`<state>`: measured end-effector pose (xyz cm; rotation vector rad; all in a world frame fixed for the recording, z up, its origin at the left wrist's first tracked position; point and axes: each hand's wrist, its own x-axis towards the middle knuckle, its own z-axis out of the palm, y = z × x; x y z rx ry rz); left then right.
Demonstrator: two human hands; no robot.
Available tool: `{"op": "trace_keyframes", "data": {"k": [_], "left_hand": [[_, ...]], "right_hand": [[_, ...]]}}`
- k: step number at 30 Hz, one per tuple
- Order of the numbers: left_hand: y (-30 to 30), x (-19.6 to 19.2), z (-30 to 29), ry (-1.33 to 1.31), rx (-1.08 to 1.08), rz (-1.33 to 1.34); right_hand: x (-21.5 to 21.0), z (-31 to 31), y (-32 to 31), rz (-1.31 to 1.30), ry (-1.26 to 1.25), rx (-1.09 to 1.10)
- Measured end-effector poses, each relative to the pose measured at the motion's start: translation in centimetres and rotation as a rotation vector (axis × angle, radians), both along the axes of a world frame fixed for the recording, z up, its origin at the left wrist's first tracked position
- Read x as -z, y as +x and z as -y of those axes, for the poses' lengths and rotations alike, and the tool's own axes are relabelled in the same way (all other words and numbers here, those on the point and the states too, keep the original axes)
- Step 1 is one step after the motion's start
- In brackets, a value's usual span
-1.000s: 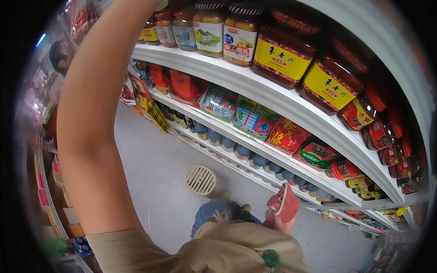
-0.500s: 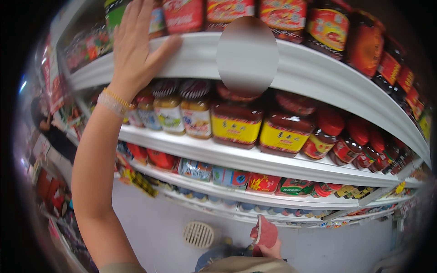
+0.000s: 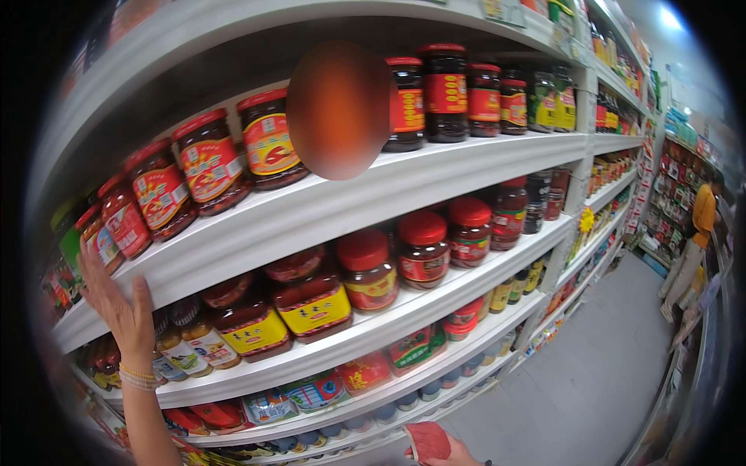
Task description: The person wipes the front edges of a grocery store shelf with a red cloth. They then pick up various jars and packets, wipe them individually, and place them back on the shelf.
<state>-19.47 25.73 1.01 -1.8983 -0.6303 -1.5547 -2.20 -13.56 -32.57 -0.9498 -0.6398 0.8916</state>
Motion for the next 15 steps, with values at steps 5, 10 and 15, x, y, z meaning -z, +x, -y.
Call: {"op": "trace_keyframes", "data": {"k": [5,10,15], "left_hand": [[4.6,1.1,4.1,0.078,0.133,-0.029],[12.2,1.2,8.3,0.137,0.225,-0.341],[12.9,1.2,9.0,0.224,-0.018,-0.275]], "right_hand": [[0.2,2.4,1.0,0.028,0.0,0.137],[3.8,5.0,3.6,0.31,-0.116,0.326],[4.2,9.3,4.8,0.222,-0.094,0.454]]}}
